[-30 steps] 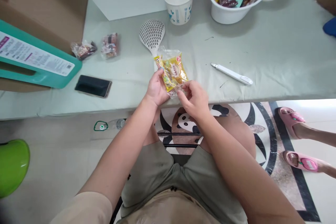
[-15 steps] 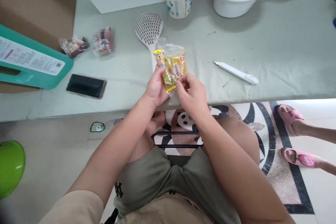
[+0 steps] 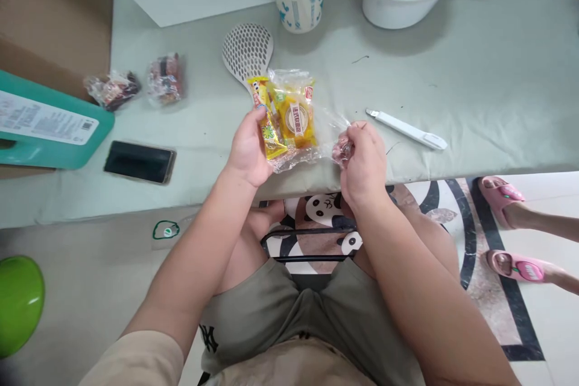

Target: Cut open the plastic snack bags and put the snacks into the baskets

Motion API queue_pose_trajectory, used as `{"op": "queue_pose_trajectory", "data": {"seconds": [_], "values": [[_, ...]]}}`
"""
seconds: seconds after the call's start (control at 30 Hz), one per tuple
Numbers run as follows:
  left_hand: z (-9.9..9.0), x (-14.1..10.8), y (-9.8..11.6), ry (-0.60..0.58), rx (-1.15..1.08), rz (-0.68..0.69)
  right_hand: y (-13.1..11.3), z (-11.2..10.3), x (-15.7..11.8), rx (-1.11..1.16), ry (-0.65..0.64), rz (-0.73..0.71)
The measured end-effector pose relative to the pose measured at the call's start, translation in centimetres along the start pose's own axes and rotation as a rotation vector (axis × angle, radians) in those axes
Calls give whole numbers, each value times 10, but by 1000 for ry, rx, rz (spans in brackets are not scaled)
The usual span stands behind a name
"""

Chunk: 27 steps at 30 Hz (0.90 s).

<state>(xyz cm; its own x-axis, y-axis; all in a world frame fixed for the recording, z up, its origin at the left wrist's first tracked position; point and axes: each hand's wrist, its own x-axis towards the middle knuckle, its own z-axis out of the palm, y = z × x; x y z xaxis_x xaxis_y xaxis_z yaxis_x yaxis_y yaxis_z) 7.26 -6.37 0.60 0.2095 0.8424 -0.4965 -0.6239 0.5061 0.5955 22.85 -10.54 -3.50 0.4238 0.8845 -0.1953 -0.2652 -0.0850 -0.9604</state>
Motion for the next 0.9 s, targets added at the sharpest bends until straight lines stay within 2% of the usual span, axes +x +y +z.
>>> {"op": "queue_pose_trajectory", "data": {"seconds": [0.07, 0.13, 0.2, 0.3, 0.4, 0.5, 0.6, 0.77, 0.9], "values": [[-2, 1, 2, -6, 7, -27, 6, -3, 2, -1, -40, 11], [-4, 0, 1, -25, 42, -38, 9, -6, 1, -46, -27, -26], [-5, -2, -3, -46, 105, -16, 3, -9, -3, -202, -1, -194], [-5, -6, -8, -38, 135, 30, -18, -9, -5, -535, -43, -563], [-3, -8, -12, -37, 53, 28, -37, 0, -1, -731, -153, -712], [-4, -10, -16, -57, 32, 48, -35, 13, 4, -816, -210, -694], [-8, -9, -19, -61, 75, 93, -23, 18, 3, -803, -185, -640], [-11, -7, -13, -55, 152, 128, -23, 16, 8, -513, -60, -457], [-9, -10, 0, -6, 161, 60, -16, 9, 35, -284, 59, -318]]}}
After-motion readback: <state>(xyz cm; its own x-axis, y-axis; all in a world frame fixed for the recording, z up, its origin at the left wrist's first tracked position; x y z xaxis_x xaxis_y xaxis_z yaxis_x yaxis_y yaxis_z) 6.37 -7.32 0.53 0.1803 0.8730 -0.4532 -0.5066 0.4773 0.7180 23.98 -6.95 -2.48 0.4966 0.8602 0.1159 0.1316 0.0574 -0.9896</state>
